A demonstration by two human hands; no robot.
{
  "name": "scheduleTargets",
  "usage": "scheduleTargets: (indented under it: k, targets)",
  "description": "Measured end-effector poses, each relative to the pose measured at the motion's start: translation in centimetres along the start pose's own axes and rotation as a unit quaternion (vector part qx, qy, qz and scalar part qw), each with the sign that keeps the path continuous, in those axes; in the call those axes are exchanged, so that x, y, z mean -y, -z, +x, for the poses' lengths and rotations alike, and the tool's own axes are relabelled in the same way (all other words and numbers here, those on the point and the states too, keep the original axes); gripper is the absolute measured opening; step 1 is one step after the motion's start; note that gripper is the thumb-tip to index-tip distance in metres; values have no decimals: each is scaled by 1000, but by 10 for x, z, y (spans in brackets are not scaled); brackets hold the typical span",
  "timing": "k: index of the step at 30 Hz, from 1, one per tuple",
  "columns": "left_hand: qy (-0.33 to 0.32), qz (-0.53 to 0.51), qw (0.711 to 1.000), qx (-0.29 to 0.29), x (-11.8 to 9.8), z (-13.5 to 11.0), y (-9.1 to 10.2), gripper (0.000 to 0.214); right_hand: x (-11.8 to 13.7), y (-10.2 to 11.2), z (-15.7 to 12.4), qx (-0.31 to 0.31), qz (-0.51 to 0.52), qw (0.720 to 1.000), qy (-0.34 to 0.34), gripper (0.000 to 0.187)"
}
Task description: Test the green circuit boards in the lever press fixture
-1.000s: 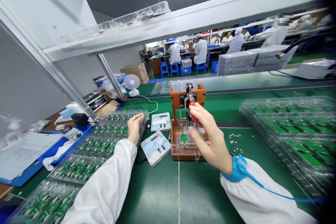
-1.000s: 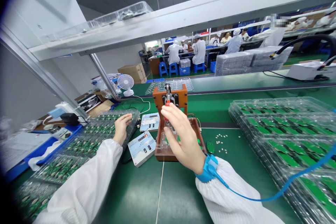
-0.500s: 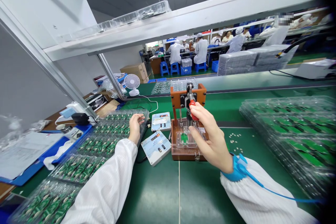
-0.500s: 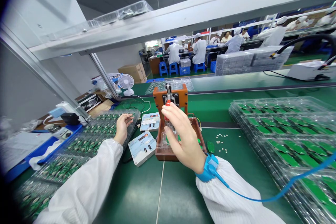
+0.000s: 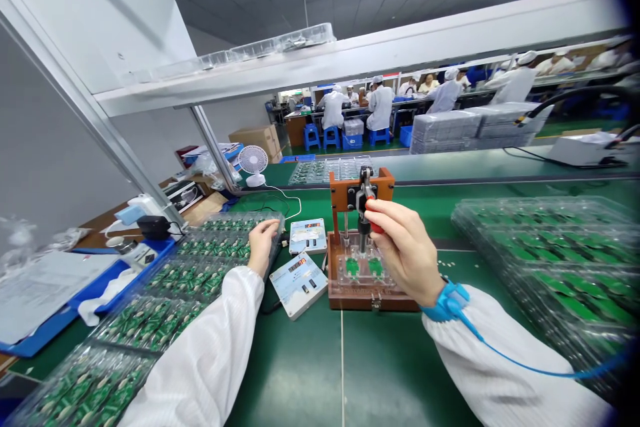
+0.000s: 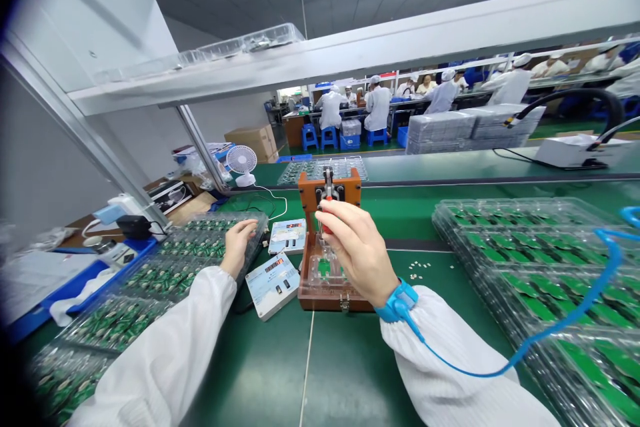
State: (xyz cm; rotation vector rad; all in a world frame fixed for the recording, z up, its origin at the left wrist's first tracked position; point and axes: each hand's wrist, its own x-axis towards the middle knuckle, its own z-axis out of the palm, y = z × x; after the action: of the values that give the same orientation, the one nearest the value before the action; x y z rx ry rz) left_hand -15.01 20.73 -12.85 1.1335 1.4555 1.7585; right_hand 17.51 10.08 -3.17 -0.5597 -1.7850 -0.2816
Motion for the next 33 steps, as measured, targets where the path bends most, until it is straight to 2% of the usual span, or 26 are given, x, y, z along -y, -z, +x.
scheduleTargets:
  k: [5, 11, 15, 18, 20, 24, 28, 30, 33]
  targets:
    - [2, -5, 1000, -6, 0, 0, 0, 35, -2, -5, -2, 2, 44, 999, -13, 47]
    - [14, -30, 999, -13, 3, 3, 1, 33, -7, -7, -3, -10, 7, 1000, 25, 43]
    - [21, -38, 999, -14, 5, 4, 1, 30, -7, 2, 17, -13, -26, 998, 54, 30]
    - [24, -37, 999, -11, 6, 5, 1, 29, -6, 10, 57, -38, -13, 999, -16, 23]
    - [25, -34, 999, -10, 6, 5, 1, 30, -13, 11, 92, -25, 30, 996, -74, 25]
    - [30, -30, 999, -9, 6, 6, 0, 30, -48, -2, 148, 27, 134, 971, -198, 22]
    - [31, -28, 999, -5, 4, 5, -1, 30, -79, -21, 159, 98, 153, 908, -378, 23]
    - [29, -22, 999, -1, 3, 4, -1, 31, -85, -29, 155, 114, 149, 895, -406, 25]
    - [23, -7, 1000, 9, 0, 2, -2, 33, -87, -32, 148, 107, 123, 902, -401, 29]
